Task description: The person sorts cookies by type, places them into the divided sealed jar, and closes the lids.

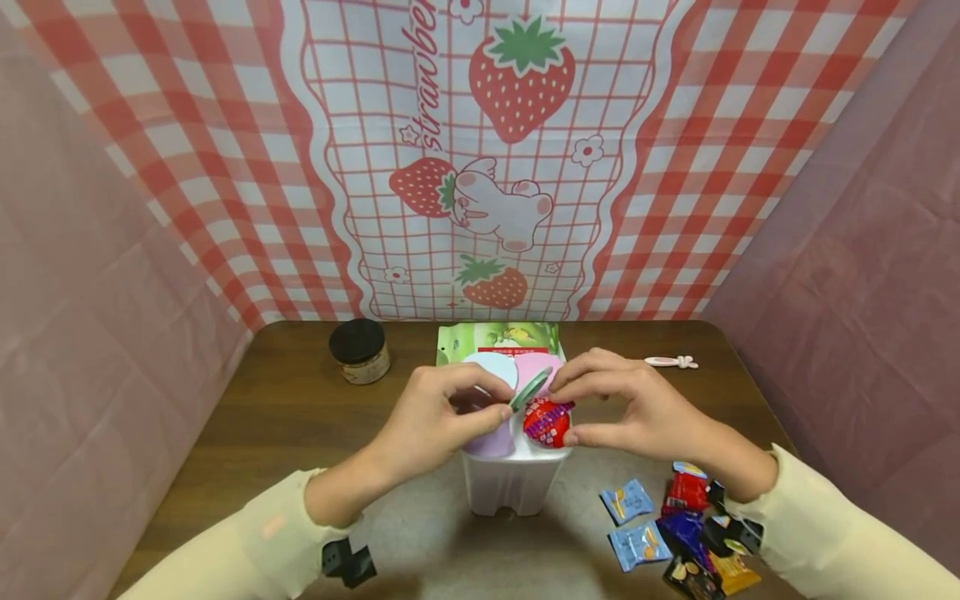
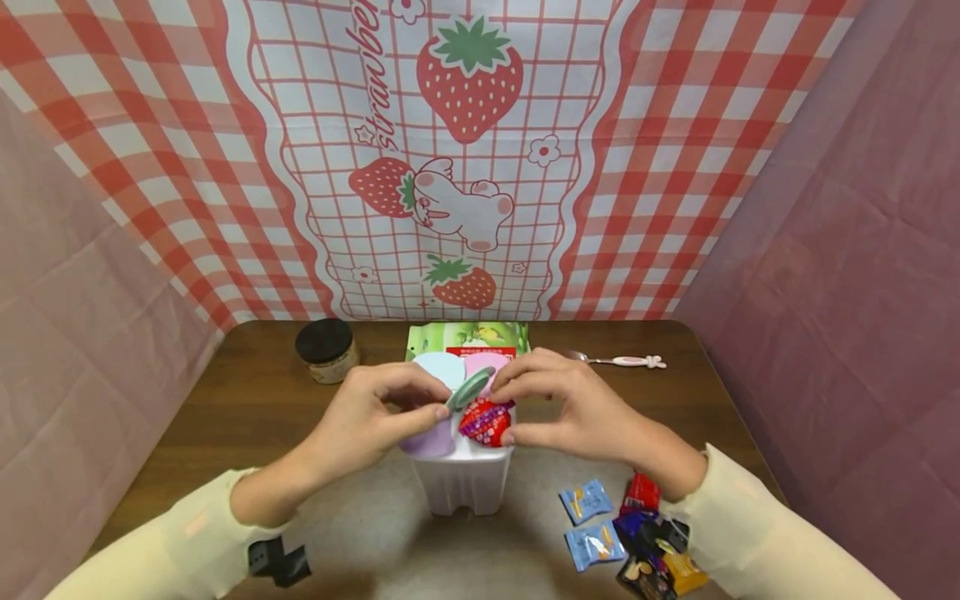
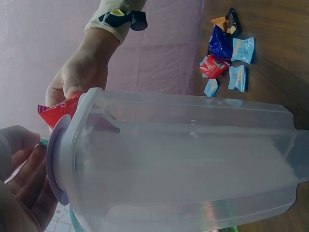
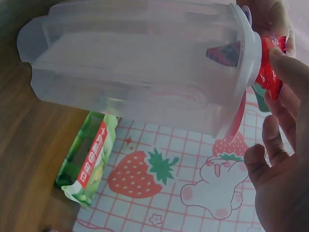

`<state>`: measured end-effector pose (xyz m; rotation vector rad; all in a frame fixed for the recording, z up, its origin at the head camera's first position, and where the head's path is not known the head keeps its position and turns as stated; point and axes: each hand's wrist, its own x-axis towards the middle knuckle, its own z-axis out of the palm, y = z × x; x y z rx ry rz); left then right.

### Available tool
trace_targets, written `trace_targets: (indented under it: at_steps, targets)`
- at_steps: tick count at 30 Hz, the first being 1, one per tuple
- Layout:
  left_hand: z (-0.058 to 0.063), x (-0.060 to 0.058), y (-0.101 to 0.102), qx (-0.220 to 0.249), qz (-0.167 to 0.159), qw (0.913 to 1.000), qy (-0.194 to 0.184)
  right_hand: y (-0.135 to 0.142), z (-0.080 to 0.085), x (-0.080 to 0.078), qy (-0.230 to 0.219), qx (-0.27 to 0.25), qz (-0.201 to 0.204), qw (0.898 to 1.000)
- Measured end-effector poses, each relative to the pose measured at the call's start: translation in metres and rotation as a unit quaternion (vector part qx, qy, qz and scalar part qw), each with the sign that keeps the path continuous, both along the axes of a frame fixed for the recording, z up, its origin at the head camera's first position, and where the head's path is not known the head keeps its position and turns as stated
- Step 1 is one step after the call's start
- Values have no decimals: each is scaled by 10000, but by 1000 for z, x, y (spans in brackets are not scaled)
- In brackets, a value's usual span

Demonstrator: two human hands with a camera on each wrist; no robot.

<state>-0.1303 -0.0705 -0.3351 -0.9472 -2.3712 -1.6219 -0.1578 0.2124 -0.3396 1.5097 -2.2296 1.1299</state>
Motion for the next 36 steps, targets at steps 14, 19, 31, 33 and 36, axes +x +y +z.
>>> trace_targets:
  at_steps: [14,19,31,33,36]
  targets:
    - [-1,1,1,88,-5,10000,7,-6,-5,-3,545,-37,349,9979]
    - [-2,0,1,98,-9,10000,-17,-4,-5,-2,491,191,364,9979]
    - [-3,0,3,96,-20,10000,1,-1,-13,4,230,156,231,9993]
    - [-3,-1,3,117,-30,9999,16,0,-15,4,264,166,240,9992]
    - [-4,-1,3,163,-43,9999,35,0,-17,5,298,322,241,9987]
